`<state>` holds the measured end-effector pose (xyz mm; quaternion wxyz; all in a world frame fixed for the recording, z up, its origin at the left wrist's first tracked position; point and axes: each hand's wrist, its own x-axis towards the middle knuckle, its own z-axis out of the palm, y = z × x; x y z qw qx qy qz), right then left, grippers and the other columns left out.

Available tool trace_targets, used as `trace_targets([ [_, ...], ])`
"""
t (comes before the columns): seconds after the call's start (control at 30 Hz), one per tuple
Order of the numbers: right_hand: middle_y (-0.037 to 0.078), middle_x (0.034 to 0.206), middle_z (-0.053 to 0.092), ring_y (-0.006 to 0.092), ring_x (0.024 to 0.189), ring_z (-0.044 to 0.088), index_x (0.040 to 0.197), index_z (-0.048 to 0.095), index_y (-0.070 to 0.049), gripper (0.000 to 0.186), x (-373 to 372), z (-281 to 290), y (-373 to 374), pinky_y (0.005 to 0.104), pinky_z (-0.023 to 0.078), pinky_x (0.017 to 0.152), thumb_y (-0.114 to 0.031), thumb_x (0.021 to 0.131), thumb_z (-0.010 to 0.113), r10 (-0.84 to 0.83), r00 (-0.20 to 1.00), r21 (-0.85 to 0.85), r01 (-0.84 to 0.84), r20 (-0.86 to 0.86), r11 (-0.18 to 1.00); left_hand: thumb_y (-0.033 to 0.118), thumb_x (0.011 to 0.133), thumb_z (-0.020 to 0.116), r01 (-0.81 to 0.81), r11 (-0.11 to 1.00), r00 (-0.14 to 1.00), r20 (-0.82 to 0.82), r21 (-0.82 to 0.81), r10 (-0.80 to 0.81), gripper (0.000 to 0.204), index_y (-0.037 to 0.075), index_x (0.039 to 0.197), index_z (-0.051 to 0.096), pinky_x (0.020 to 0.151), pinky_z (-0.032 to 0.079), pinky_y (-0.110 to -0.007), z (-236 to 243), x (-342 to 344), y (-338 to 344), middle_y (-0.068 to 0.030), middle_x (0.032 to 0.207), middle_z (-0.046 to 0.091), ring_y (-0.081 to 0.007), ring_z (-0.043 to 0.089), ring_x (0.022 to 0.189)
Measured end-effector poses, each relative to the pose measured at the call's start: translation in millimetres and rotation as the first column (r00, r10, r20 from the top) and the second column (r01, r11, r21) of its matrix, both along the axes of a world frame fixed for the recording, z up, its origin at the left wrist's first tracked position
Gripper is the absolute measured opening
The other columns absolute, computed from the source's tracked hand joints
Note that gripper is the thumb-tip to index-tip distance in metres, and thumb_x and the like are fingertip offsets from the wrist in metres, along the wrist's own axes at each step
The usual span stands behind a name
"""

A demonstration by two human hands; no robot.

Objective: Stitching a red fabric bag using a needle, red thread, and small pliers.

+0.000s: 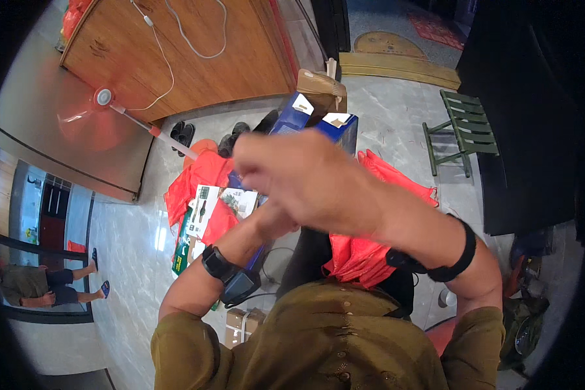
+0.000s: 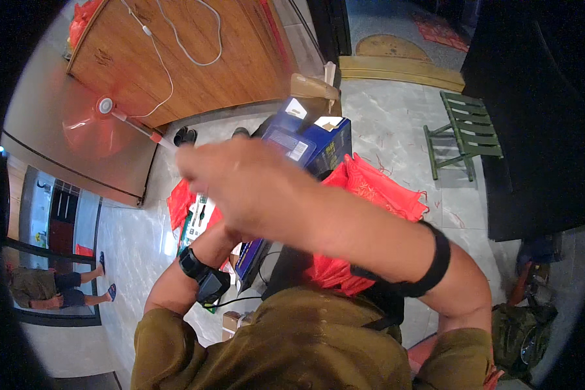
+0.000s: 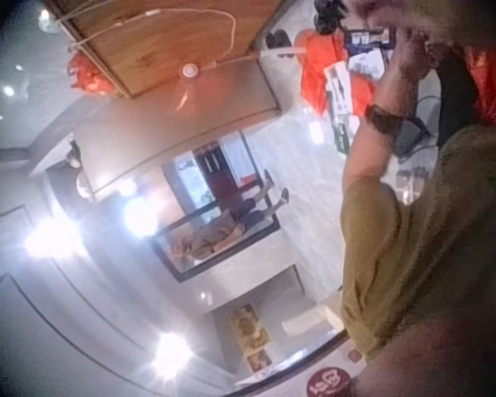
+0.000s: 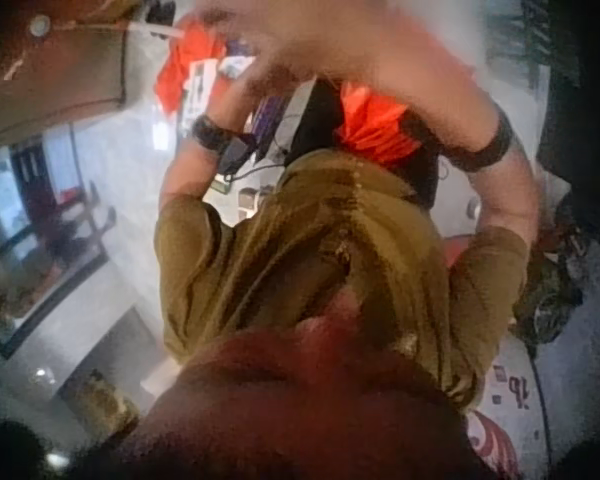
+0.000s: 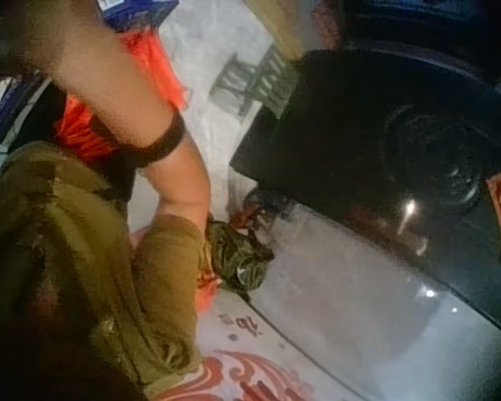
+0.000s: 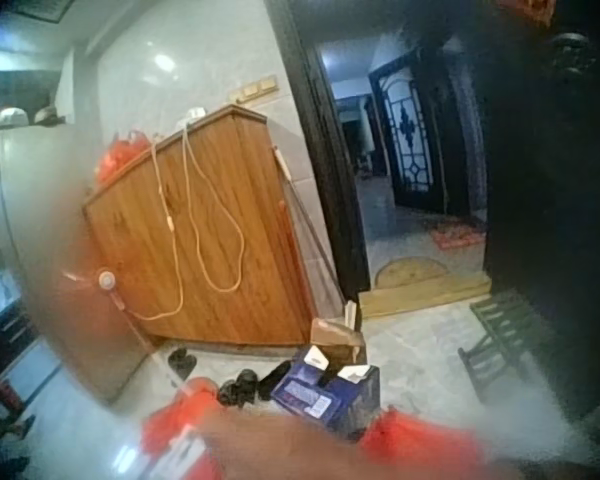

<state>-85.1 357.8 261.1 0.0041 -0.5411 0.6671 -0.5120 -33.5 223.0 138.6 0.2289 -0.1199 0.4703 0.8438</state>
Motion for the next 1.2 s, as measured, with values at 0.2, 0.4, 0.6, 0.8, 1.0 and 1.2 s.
trace_targets([
  [0.2,0.013,0.076,0.053,0.0288,0.071,0.058,0.080,0.050,-0.003,0.005,53,-50,-14,0.0382,0.045,0.062,-0.009,0.079,0.050,0.148,0.967,-0.104,-0.173,-0.209,0.979,0.023,0.084,0.059,0.101,0.778,0.917,-0.245,-0.621,-0.315,0.015,0.008,0.084,0.062,0.046,0.033,-0.020,29,3,4,0.0021,0.066,0.055,-0.0045,0.049,0.056],
  [0.4,0.009,0.079,0.059,0.0260,0.074,0.062,0.086,0.057,-0.005,0.006,16,-58,70,0.0346,0.049,0.060,-0.007,0.082,0.060,0.113,0.990,0.156,-0.126,0.084,0.980,0.015,0.086,0.054,0.235,0.863,0.971,0.063,-0.448,-0.232,0.020,0.000,0.095,0.062,0.047,0.032,-0.019,8,9,-27,-0.0036,0.068,0.057,-0.0054,0.045,0.054],
  [0.6,0.009,0.077,0.060,0.0270,0.069,0.061,0.085,0.057,-0.004,0.006,42,-81,65,0.0351,0.049,0.058,-0.008,0.082,0.061,0.224,0.938,0.231,-0.287,0.264,0.930,0.017,0.087,0.051,0.141,0.923,0.986,0.132,-0.358,-0.099,0.023,-0.001,0.097,0.061,0.041,0.025,-0.020,1,11,-20,-0.0055,0.068,0.058,-0.0053,0.038,0.046],
  [0.8,0.010,0.076,0.060,0.0267,0.067,0.061,0.085,0.057,-0.004,0.008,35,-95,69,0.0353,0.047,0.057,-0.007,0.080,0.063,0.051,0.982,0.315,-0.107,0.180,0.943,0.026,0.087,0.058,0.032,0.950,0.991,0.133,-0.309,0.010,0.022,0.006,0.096,0.064,0.036,0.019,-0.021,-15,22,-23,0.0028,0.055,0.045,-0.0030,0.032,0.041],
  [1.0,0.013,0.076,0.057,0.0332,0.067,0.059,0.084,0.054,-0.005,0.010,25,-105,70,0.0421,0.047,0.056,-0.009,0.080,0.062,-0.051,0.982,0.356,-0.018,0.183,0.934,0.027,0.087,0.059,0.036,0.926,0.990,0.143,-0.375,0.020,0.022,0.006,0.093,0.066,0.037,0.020,-0.021,-19,31,-26,0.0017,0.056,0.049,-0.0032,0.033,0.042],
  [1.2,0.015,0.074,0.060,0.0348,0.068,0.060,0.078,0.055,-0.003,0.010,29,-125,61,0.0453,0.048,0.057,-0.011,0.078,0.061,-0.093,0.994,0.552,0.043,0.063,0.832,0.028,0.087,0.058,0.035,0.921,0.998,0.061,-0.388,-0.012,0.024,0.006,0.091,0.066,0.038,0.023,-0.020,-19,38,-22,-0.0017,0.063,0.059,-0.0028,0.037,0.043],
])
